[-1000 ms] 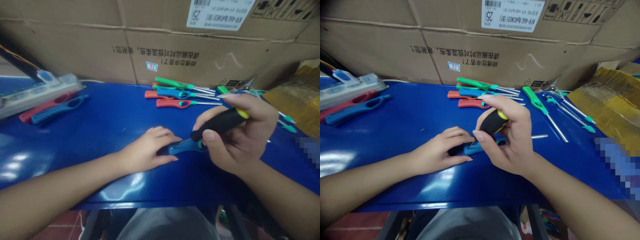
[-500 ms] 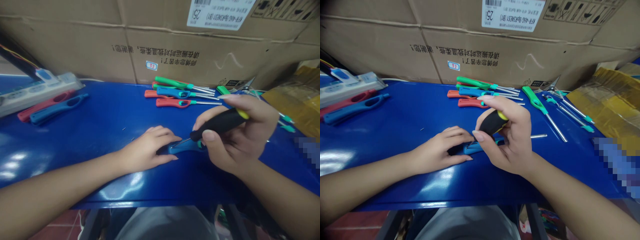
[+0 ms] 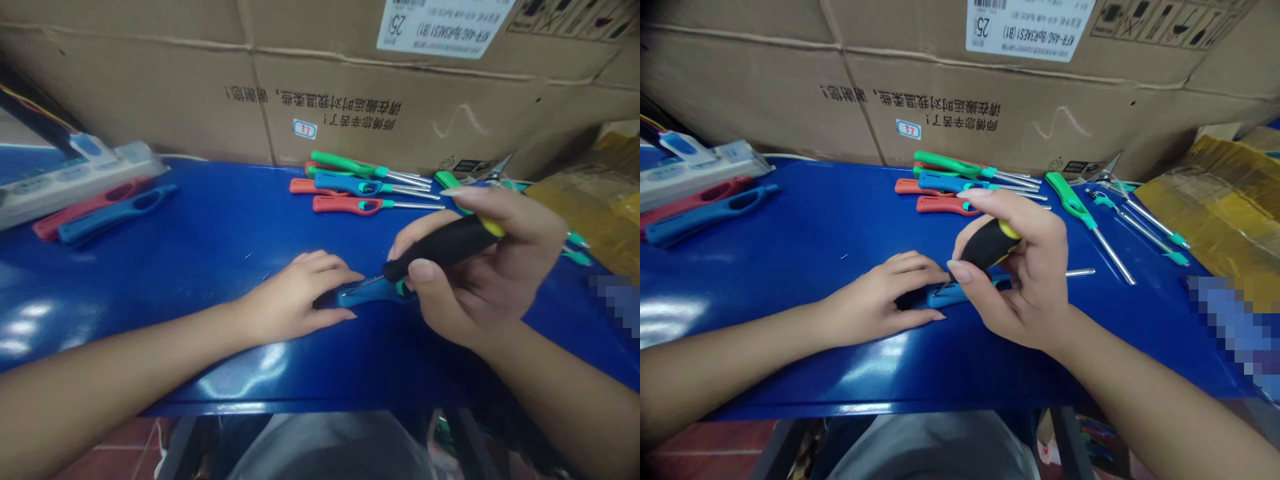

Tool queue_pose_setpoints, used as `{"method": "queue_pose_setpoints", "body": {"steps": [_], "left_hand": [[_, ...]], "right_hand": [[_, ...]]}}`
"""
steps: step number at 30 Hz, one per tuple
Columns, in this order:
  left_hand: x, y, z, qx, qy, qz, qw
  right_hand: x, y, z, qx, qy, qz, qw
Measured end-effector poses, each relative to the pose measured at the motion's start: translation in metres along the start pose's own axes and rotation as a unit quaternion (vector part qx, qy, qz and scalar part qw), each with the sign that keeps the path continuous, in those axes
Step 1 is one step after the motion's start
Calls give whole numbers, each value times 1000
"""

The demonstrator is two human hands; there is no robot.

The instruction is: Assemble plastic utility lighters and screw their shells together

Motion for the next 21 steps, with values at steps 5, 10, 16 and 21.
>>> {"method": "queue_pose_setpoints", "body": {"steps": [5,10,16,21], "left_hand": [[0,1,0,4,1,1,1000],[-1,-1,0,0,1,-4,1000],[0,0,0,1,3,-4,1000],[-1,0,0,-4,3,-4,1000]], "right_hand": [[-2,0,-1,14,17,33,999],[1,0,-3,4,-3,17,1000],[1,2,-3,-1,9,-13,1000],[1,4,-2,-6,14,-18,1000]]}}
Point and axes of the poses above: each hand's wrist, its own y-axis away from the middle knuckle, its own z-axis out of the back of the hand, x = y × z, the point moved 4 cm from there along -y, towards the middle knuckle, and after that the axes turned 11 degrees about -y, right-handed, at the moved point
